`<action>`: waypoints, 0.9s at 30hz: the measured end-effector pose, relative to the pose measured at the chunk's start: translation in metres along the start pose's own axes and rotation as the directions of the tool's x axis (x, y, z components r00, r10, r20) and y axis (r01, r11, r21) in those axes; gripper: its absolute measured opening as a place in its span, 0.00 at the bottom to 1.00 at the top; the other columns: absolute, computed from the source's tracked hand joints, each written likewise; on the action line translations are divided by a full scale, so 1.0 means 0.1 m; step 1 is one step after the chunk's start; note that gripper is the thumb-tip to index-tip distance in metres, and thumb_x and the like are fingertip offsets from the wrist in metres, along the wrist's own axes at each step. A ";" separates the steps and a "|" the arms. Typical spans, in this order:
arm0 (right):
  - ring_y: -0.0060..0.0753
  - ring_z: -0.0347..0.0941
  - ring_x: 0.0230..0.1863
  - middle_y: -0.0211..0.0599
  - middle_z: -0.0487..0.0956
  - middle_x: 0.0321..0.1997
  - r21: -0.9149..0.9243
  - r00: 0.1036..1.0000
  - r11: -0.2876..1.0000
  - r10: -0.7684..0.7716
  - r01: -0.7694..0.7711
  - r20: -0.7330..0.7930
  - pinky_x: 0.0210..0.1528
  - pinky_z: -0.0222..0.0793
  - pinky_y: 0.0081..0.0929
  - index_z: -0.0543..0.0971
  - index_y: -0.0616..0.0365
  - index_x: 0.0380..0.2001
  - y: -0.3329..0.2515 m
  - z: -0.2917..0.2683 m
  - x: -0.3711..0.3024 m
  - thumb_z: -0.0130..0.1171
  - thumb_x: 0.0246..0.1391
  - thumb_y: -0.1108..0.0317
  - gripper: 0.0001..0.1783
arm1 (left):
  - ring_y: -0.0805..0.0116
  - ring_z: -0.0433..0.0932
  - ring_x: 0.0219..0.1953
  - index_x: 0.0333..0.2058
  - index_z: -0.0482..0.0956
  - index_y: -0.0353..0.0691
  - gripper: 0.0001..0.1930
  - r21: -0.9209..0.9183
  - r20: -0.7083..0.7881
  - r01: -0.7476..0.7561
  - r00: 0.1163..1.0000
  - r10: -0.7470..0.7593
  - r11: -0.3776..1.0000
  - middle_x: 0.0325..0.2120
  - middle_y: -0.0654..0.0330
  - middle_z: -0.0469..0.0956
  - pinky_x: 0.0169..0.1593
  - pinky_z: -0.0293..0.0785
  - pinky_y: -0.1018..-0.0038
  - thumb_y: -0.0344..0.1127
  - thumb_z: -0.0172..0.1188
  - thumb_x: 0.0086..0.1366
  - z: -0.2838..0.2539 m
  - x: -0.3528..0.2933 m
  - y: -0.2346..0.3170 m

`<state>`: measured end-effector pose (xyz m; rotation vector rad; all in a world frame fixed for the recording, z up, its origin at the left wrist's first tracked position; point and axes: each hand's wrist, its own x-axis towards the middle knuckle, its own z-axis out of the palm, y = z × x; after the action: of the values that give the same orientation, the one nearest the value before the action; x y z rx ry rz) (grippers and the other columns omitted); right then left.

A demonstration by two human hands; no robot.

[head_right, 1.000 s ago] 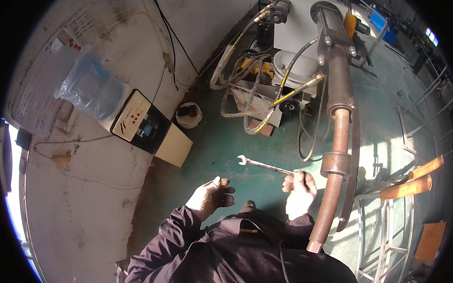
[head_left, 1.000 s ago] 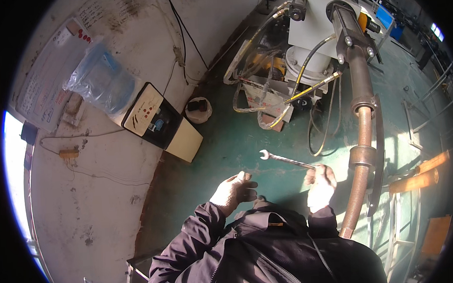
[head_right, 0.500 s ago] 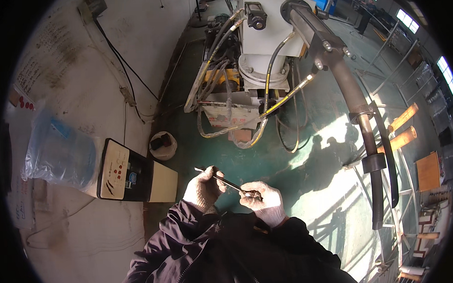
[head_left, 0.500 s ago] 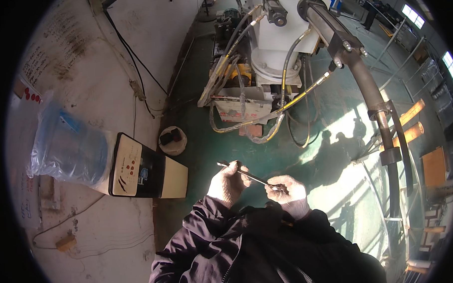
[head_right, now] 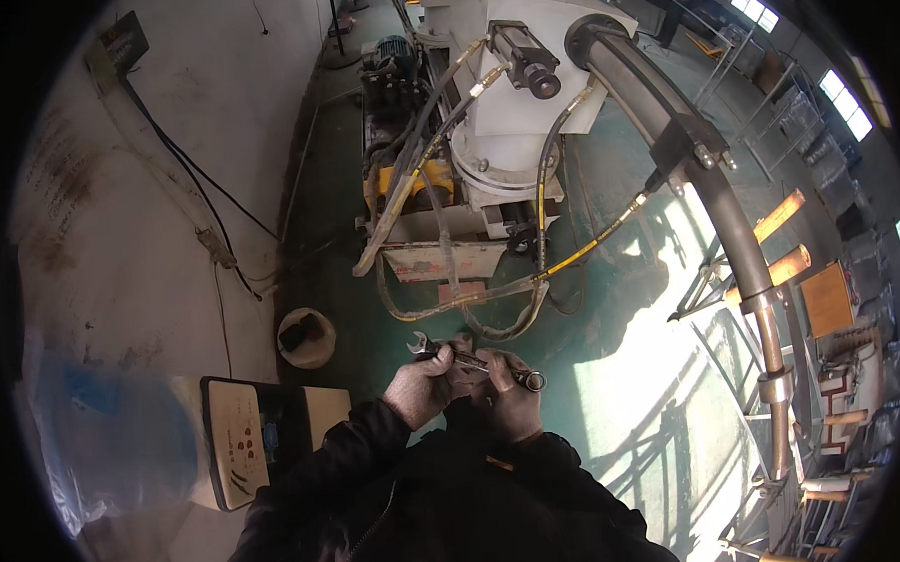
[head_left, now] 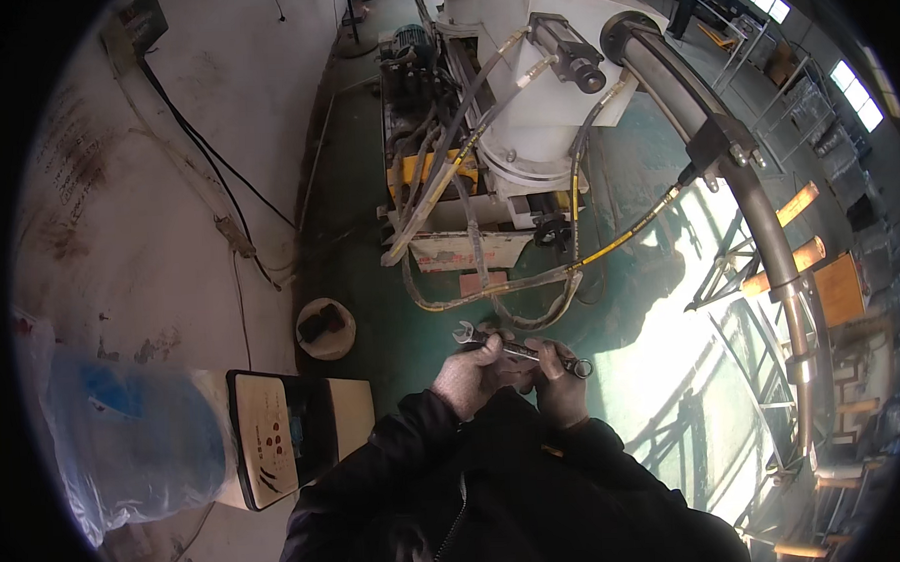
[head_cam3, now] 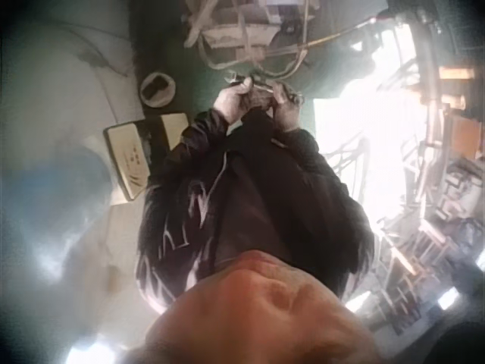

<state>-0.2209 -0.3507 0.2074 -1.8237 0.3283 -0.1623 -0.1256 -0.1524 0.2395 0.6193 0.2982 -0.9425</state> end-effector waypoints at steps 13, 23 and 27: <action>0.24 0.86 0.46 0.39 0.93 0.44 -0.158 0.983 0.982 -0.124 0.103 -0.134 0.49 0.81 0.31 0.90 0.63 0.60 0.50 0.32 4.01 0.67 0.78 0.68 0.15 | 0.57 0.86 0.41 0.51 0.88 0.35 0.16 0.922 -0.272 0.367 0.839 0.472 -0.121 0.40 0.51 0.87 0.48 0.85 0.57 0.44 0.65 0.82 -3.20 0.19 1.07; 0.29 0.87 0.39 0.42 0.91 0.39 -0.271 1.000 0.963 0.015 -0.011 0.015 0.47 0.82 0.34 0.90 0.65 0.57 1.35 0.58 5.66 0.74 0.71 0.66 0.17 | 0.35 0.86 0.57 0.54 0.88 0.35 0.19 0.720 -0.678 0.692 0.690 0.253 0.044 0.53 0.38 0.89 0.59 0.83 0.48 0.45 0.60 0.79 -3.47 0.62 1.11; 0.26 0.84 0.37 0.39 0.91 0.39 -0.275 0.996 0.960 0.074 -0.057 0.054 0.44 0.80 0.31 0.91 0.65 0.57 1.39 0.67 5.85 0.72 0.74 0.65 0.17 | 0.38 0.86 0.46 0.53 0.87 0.30 0.18 0.742 -0.659 0.585 0.727 0.196 0.327 0.44 0.41 0.88 0.52 0.82 0.47 0.42 0.60 0.82 -3.23 0.93 1.69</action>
<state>0.3347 -0.5024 0.0214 -2.0836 0.3801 -0.0111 0.0738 0.0573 0.0002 2.1373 0.4660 -1.0830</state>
